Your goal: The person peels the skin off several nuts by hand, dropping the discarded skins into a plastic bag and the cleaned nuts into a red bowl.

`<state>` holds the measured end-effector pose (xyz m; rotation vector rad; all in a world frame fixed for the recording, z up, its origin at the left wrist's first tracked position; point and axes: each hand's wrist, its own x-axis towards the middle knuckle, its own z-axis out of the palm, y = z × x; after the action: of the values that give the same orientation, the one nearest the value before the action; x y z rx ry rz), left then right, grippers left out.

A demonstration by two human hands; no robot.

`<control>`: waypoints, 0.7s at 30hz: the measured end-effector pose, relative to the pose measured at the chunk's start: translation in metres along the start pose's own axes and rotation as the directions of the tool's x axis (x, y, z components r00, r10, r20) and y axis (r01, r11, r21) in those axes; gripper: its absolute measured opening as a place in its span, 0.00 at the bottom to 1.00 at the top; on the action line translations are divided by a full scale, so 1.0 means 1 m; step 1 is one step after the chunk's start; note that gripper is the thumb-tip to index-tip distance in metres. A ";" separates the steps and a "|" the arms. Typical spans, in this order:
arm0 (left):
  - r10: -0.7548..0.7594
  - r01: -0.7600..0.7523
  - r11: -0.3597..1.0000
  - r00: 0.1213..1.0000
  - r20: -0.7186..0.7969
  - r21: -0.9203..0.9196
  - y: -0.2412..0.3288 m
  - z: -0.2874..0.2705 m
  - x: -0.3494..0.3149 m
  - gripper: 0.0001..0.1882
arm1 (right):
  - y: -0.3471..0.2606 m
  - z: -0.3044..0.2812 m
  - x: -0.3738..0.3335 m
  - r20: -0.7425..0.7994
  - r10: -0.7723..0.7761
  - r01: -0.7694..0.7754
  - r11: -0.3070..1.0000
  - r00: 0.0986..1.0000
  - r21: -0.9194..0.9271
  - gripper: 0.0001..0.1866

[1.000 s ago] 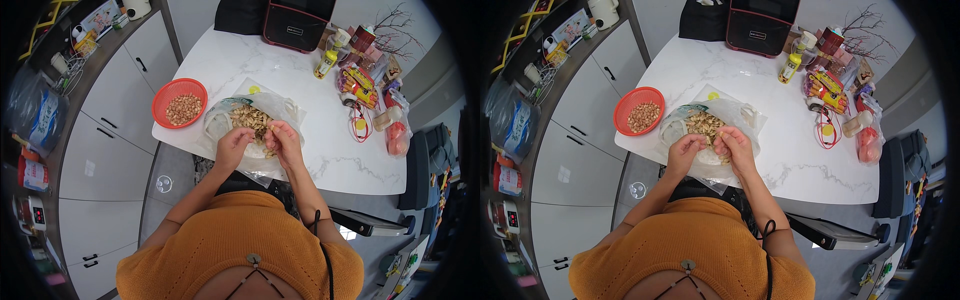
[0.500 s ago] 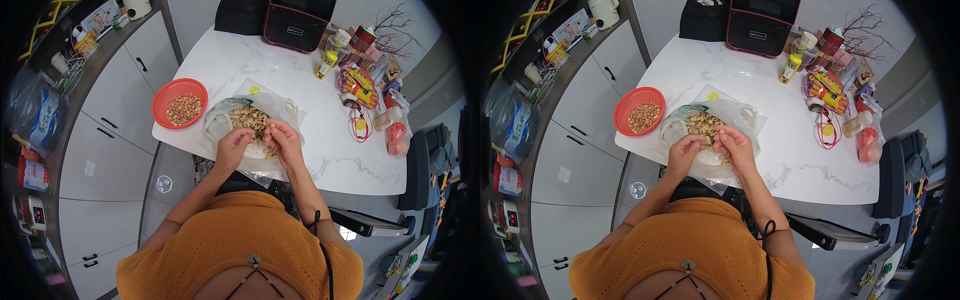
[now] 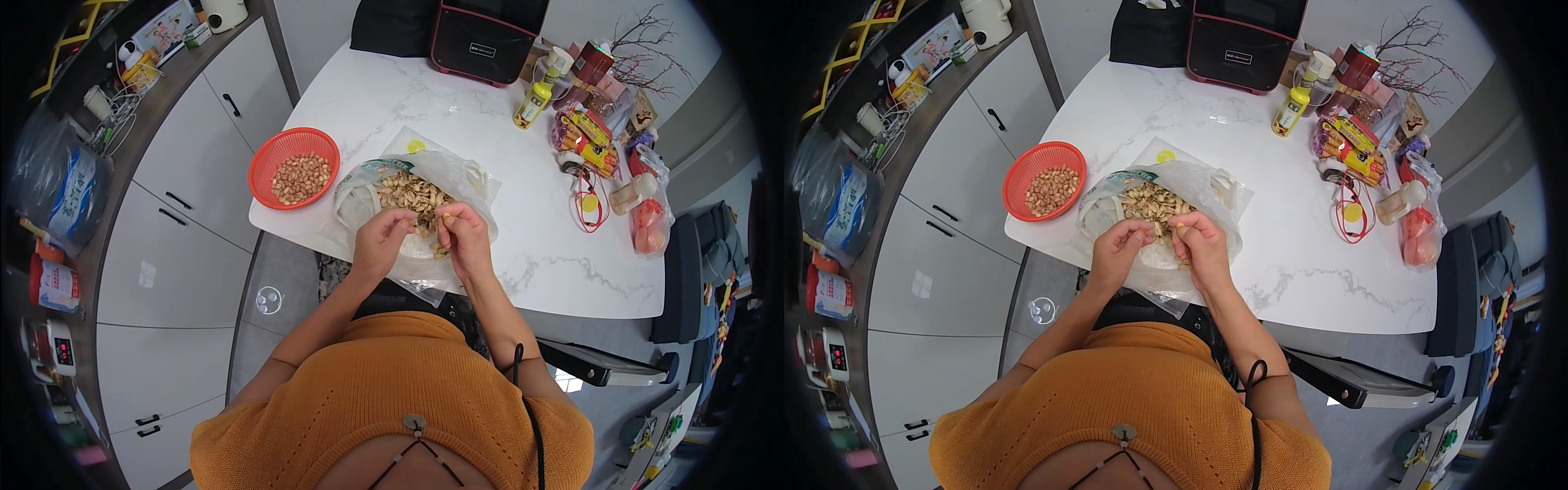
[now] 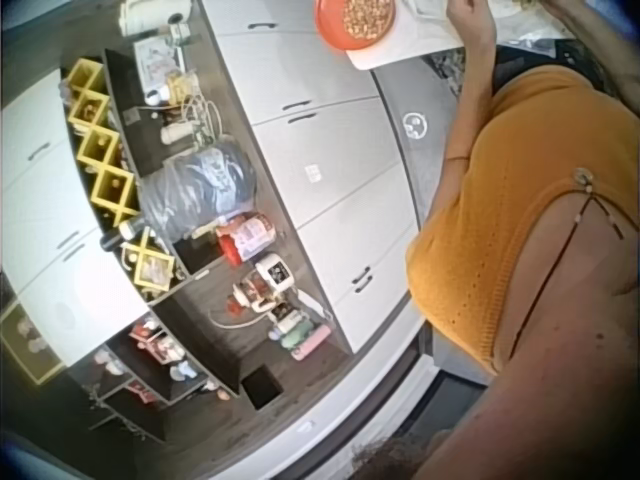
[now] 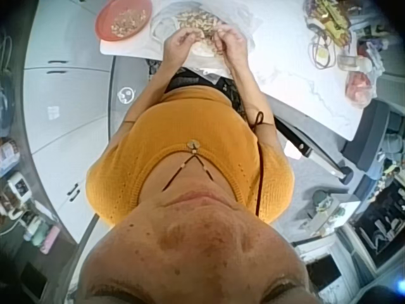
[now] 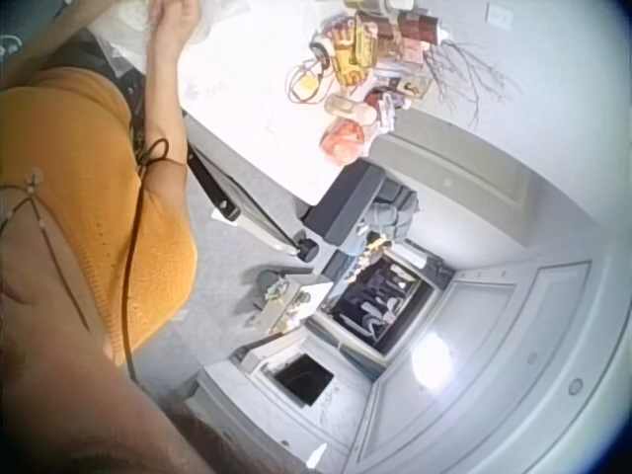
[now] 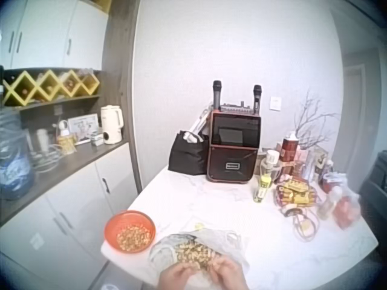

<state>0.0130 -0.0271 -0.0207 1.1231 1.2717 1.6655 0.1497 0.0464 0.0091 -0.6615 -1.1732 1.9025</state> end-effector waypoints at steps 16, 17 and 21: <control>0.040 -0.040 0.999 0.999 -0.003 0.018 0.002 0.000 -0.001 0.09 | 0.004 0.005 0.000 -0.011 0.015 -0.015 1.000 1.000 0.016 0.07; 0.037 -0.037 0.999 0.999 -0.008 0.021 0.002 0.000 -0.001 0.08 | 0.002 0.008 0.000 -0.027 0.058 -0.057 0.998 0.998 0.021 0.08; 0.023 -0.023 0.999 1.000 -0.001 0.025 -0.001 -0.001 -0.001 0.08 | 0.002 0.008 0.002 0.022 0.037 -0.037 0.999 0.999 -0.014 0.11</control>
<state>0.0125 -0.0285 -0.0219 1.1559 1.2881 1.6710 0.1419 0.0433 0.0110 -0.6752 -1.1969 1.9392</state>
